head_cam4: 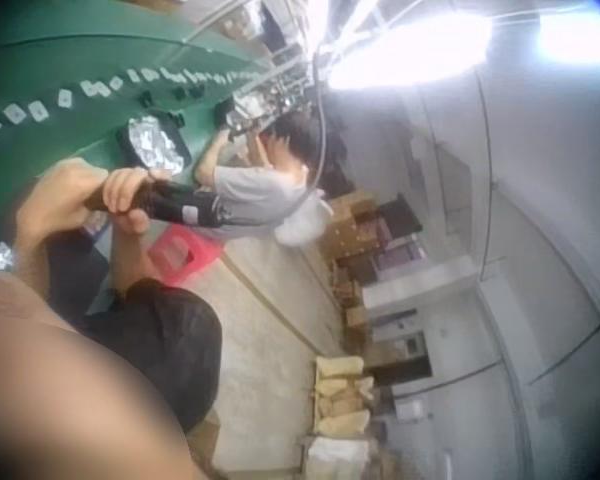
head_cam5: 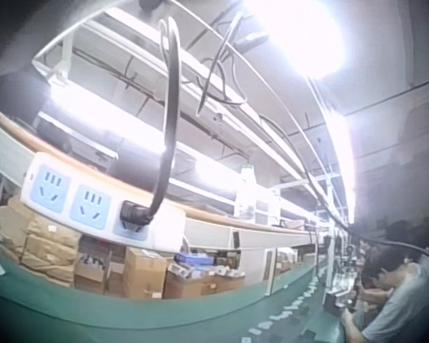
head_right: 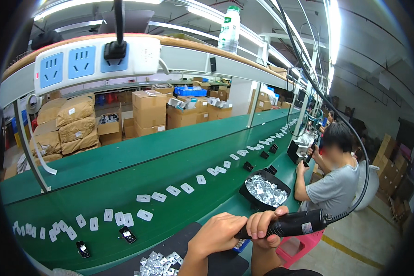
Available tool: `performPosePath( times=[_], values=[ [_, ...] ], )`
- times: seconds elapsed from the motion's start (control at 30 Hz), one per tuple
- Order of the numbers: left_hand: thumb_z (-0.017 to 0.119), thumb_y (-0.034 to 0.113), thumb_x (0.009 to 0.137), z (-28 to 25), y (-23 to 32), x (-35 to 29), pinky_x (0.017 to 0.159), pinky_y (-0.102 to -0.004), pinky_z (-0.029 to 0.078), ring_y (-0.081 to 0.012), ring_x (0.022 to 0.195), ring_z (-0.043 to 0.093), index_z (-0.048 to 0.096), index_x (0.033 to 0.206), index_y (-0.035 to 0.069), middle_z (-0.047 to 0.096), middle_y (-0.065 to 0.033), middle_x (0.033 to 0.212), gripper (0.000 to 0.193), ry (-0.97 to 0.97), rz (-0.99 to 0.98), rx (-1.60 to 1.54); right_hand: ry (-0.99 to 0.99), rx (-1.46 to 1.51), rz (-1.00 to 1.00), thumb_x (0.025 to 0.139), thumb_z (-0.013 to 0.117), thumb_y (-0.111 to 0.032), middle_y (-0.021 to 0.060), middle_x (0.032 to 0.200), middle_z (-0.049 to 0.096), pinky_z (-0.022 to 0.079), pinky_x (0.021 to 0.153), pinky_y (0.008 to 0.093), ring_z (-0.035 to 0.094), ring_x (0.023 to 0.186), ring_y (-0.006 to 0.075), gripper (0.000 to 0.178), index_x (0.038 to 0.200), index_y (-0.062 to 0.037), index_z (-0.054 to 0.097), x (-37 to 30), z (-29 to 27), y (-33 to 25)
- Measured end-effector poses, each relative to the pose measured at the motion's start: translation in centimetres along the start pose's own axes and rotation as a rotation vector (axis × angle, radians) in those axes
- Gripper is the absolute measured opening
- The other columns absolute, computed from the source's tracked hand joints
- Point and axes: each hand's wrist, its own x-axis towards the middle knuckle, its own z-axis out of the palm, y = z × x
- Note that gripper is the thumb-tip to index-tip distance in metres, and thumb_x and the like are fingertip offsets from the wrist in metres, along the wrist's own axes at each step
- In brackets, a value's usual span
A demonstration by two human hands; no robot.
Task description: Assembling small electronic components using an electric screwdriver on a production line.
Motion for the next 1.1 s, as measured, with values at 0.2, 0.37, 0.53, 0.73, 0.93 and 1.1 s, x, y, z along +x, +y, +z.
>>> performPosePath(
  times=[0.2, 0.37, 0.53, 0.73, 0.93, 1.1],
  values=[
    [0.06, -0.003, 0.065, 0.3, -0.8, 0.4, 0.074, -0.0434, 0.046, -0.0364, 0.08, 0.059, 0.048, 0.081, 0.001, 0.058, -0.0148, 0.077, 0.02, -0.063, -0.046, -0.038, 0.01, -0.009, 0.036, 0.082, 0.075, -0.015, 0.003, 0.07, 0.055, 0.046, 0.054, 0.0292, 0.056, 0.057, 0.0174, 0.043, 0.109, -0.0095, 0.042, 0.6, -0.2, 0.2],
    [0.065, -0.001, 0.06, 0.9, -1.7, 1.3, 0.069, -0.04, 0.047, -0.0333, 0.074, 0.059, 0.052, 0.079, 0.003, 0.056, -0.0115, 0.072, 0.023, -0.007, -0.064, -0.019, -0.05, 0.015, 0.045, 0.082, 0.076, -0.016, 0.003, 0.07, 0.058, 0.047, 0.052, 0.0294, 0.058, 0.055, 0.017, 0.042, 0.108, -0.0095, 0.044, 1.6, -2.0, 0.4],
    [0.065, -0.002, 0.057, 1.3, -2.7, 1.3, 0.073, -0.038, 0.049, -0.031, 0.077, 0.062, 0.056, 0.082, 0.003, 0.06, -0.0099, 0.075, 0.027, 0.006, -0.12, 0.055, -0.11, 0.099, 0.055, 0.081, 0.077, -0.016, 0.0046, 0.069, 0.059, 0.049, 0.052, 0.0296, 0.059, 0.056, 0.0183, 0.051, 0.117, -0.0077, 0.043, 1.8, -4.0, 2.0],
    [0.061, -0.003, 0.059, 2.6, -2.8, 2.3, 0.073, -0.0396, 0.048, -0.0314, 0.075, 0.059, 0.047, 0.079, 0.002, 0.054, -0.0114, 0.073, 0.025, 0.032, -0.101, 0.081, -0.114, 0.215, 0.022, 0.078, 0.08, -0.014, 0.0078, 0.069, 0.062, 0.052, 0.053, 0.0316, 0.061, 0.056, 0.0205, 0.05, 0.112, -0.0044, 0.045, 1.9, -6.0, 2.0],
    [0.064, -0.001, 0.059, 3.4, -3.3, 3.1, 0.071, -0.0385, 0.048, -0.0312, 0.075, 0.059, 0.052, 0.084, 0.001, 0.056, -0.0112, 0.076, 0.028, -0.038, -0.111, 0.08, -0.077, 0.346, 0.049, 0.078, 0.079, -0.012, 0.0074, 0.068, 0.062, 0.052, 0.055, 0.0331, 0.062, 0.057, 0.0205, 0.039, 0.101, -0.0046, 0.048, 2.1, -7.6, 1.6],
    [0.067, 0.0, 0.061, 4.2, -4.2, 3.8, 0.073, -0.0384, 0.049, -0.0317, 0.074, 0.06, 0.055, 0.083, 0.001, 0.057, -0.0117, 0.076, 0.025, -0.081, -0.182, 0.083, 0.022, 0.303, 0.128, 0.079, 0.078, -0.009, 0.0083, 0.069, 0.061, 0.051, 0.06, 0.0333, 0.061, 0.061, 0.0206, 0.039, 0.104, -0.0025, 0.049, 1.8, -8.5, 1.2]
  ],
)
